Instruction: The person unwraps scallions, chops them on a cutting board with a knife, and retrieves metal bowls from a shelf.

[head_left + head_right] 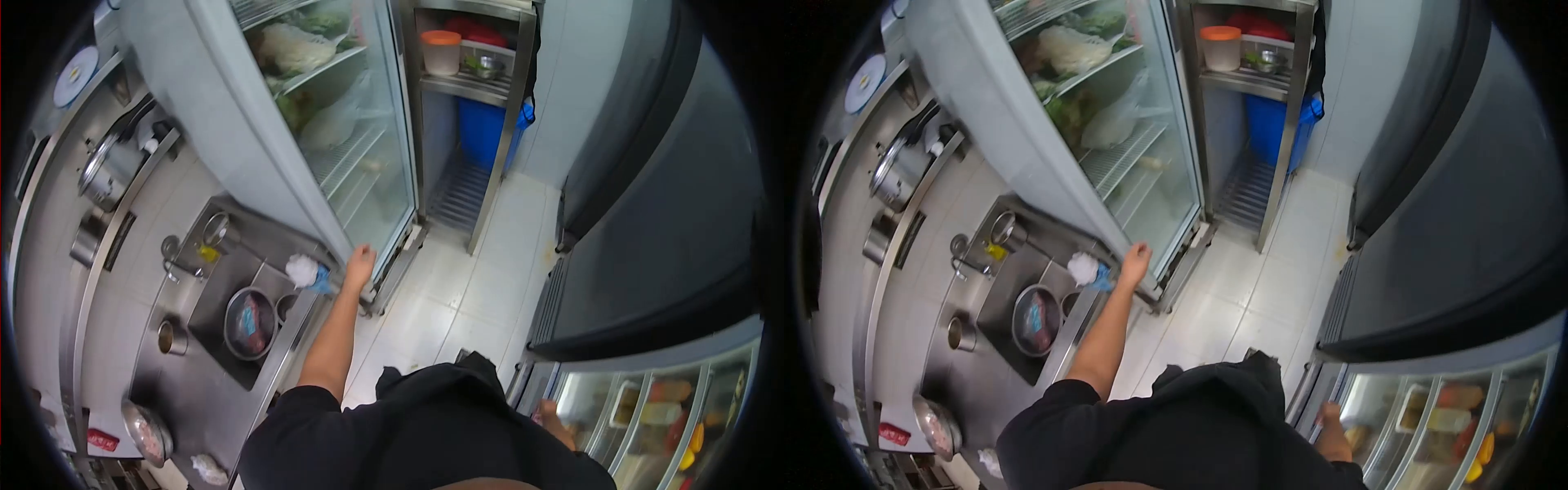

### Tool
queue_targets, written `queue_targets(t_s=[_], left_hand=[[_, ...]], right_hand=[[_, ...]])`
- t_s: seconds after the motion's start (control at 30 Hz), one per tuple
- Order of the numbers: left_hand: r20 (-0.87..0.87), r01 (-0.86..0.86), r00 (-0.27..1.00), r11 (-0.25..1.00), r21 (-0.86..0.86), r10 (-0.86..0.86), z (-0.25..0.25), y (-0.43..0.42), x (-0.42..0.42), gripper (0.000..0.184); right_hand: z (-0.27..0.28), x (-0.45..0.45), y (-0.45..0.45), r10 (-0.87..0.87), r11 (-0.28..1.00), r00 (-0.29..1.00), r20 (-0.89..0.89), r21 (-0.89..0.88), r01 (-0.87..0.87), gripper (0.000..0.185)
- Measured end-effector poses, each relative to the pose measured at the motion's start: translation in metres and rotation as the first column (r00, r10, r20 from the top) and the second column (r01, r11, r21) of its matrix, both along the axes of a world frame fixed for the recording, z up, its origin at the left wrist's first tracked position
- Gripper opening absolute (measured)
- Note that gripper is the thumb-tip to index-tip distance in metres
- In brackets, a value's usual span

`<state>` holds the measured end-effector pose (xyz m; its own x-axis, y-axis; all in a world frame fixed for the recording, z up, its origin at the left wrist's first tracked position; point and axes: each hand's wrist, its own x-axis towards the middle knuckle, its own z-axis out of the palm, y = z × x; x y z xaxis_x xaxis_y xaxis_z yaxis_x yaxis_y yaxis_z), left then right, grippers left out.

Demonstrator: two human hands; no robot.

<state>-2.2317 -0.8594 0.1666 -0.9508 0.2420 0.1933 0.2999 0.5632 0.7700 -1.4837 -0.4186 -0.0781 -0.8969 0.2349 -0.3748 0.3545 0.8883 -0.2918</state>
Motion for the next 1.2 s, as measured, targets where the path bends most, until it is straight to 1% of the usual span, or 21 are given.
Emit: queue_targets(t_s=[0.03, 0.07, 0.1, 0.13, 0.2, 0.27, 0.33, 0.37, 0.4, 0.47, 0.53, 0.63, 0.67, 0.73, 0.77, 0.8, 0.87, 0.93, 1.07, 1.17, 1.2], left_hand=[[-0.032, 0.011, 0.999, 0.997, 0.081, -0.008, 0.045, 0.045, -0.028, 0.047], [-0.070, 0.003, 0.998, 0.992, 0.128, 0.006, 0.089, 0.086, -0.052, 0.049], [-0.177, 0.043, 0.984, 0.979, 0.200, -0.006, 0.118, 0.124, -0.082, 0.051], [-0.169, 0.065, 0.986, 0.942, 0.329, -0.009, 0.165, 0.159, -0.093, 0.053], [-0.346, 0.050, 0.936, 0.944, 0.325, 0.070, 0.227, 0.219, -0.135, 0.056], [-0.391, 0.020, 0.908, 0.915, 0.402, 0.152, 0.282, 0.266, -0.170, 0.057], [-0.511, -0.071, 0.820, 0.932, 0.354, 0.257, 0.321, 0.301, -0.211, 0.060], [-0.508, -0.091, 0.815, 0.927, 0.363, 0.278, 0.336, 0.317, -0.228, 0.060], [-0.513, -0.103, 0.804, 0.921, 0.375, 0.299, 0.354, 0.332, -0.246, 0.061], [-0.560, -0.150, 0.760, 0.927, 0.343, 0.330, 0.378, 0.352, -0.282, 0.062], [-0.630, -0.226, 0.693, 0.936, 0.271, 0.350, 0.389, 0.368, -0.311, 0.064], [-0.646, -0.332, 0.631, 0.902, 0.275, 0.429, 0.405, 0.393, -0.323, 0.065], [-0.724, -0.388, 0.483, 0.862, 0.326, 0.492, 0.404, 0.399, -0.333, 0.056], [-0.692, -0.503, 0.447, 0.799, 0.329, 0.567, 0.404, 0.405, -0.345, 0.047], [-0.675, -0.557, 0.437, 0.768, 0.315, 0.594, 0.406, 0.407, -0.346, 0.042], [-0.721, -0.587, 0.326, 0.729, 0.353, 0.611, 0.407, 0.411, -0.349, 0.031], [-0.701, -0.604, 0.338, 0.716, 0.350, 0.628, 0.414, 0.413, -0.357, 0.030], [-0.664, -0.648, 0.358, 0.686, 0.329, 0.657, 0.412, 0.412, -0.356, 0.026], [-0.638, -0.674, 0.346, 0.655, 0.342, 0.688, 0.416, 0.415, -0.354, 0.022], [-0.608, -0.681, 0.393, 0.663, 0.312, 0.690, 0.419, 0.423, -0.341, 0.022], [-0.631, -0.664, 0.370, 0.669, 0.333, 0.682, 0.416, 0.429, -0.333, 0.022]], right_hand=[[0.021, -0.009, -0.003, -0.117, 0.989, 0.980, 0.164, -0.074, 0.130, 0.032], [0.033, -0.031, -0.007, -0.427, 0.815, 0.829, 0.361, -0.243, 0.526, 0.032], [0.038, -0.053, -0.005, -0.575, 0.594, 0.662, 0.481, -0.310, 0.742, 0.032], [0.031, -0.074, -0.001, -0.634, 0.410, 0.529, 0.564, -0.334, 0.849, 0.031], [0.013, -0.123, 0.020, -0.616, 0.272, 0.461, 0.639, -0.376, 0.886, 0.031], [-0.005, -0.170, 0.055, -0.574, 0.189, 0.445, 0.688, -0.417, 0.889, 0.031], [-0.037, -0.207, 0.096, -0.532, 0.105, 0.435, 0.727, -0.453, 0.885, 0.032], [-0.057, -0.231, 0.122, -0.500, 0.057, 0.448, 0.741, -0.488, 0.871, 0.032], [-0.065, -0.261, 0.147, -0.451, -0.055, 0.445, 0.774, -0.522, 0.851, 0.033], [-0.021, -0.326, 0.214, -0.552, 0.182, 0.529, 0.645, -0.526, 0.831, 0.028], [0.021, -0.407, 0.271, -0.604, 0.264, 0.585, 0.541, -0.557, 0.787, 0.027], [0.077, -0.514, 0.330, -0.692, 0.244, 0.595, 0.410, -0.643, 0.726, 0.033], [0.088, -0.544, 0.348, -0.711, 0.244, 0.603, 0.362, -0.677, 0.695, 0.034], [0.108, -0.593, 0.375, -0.745, 0.237, 0.605, 0.281, -0.736, 0.634, 0.035], [0.106, -0.605, 0.387, -0.680, 0.325, 0.689, 0.250, -0.739, 0.590, 0.035], [0.102, -0.604, 0.400, -0.607, 0.409, 0.761, 0.231, -0.730, 0.548, 0.035], [0.017, -0.633, 0.446, -0.683, 0.206, 0.643, 0.346, -0.754, 0.624, 0.034], [0.007, -0.653, 0.459, -0.550, 0.351, 0.712, 0.437, -0.652, 0.672, 0.031], [0.043, -0.685, 0.472, -0.356, 0.557, 0.781, 0.514, -0.554, 0.618, 0.031], [0.056, -0.727, 0.489, -0.227, 0.668, 0.838, 0.496, -0.548, 0.504, 0.030], [0.057, -0.742, 0.495, -0.175, 0.704, 0.858, 0.483, -0.547, 0.452, 0.030]])
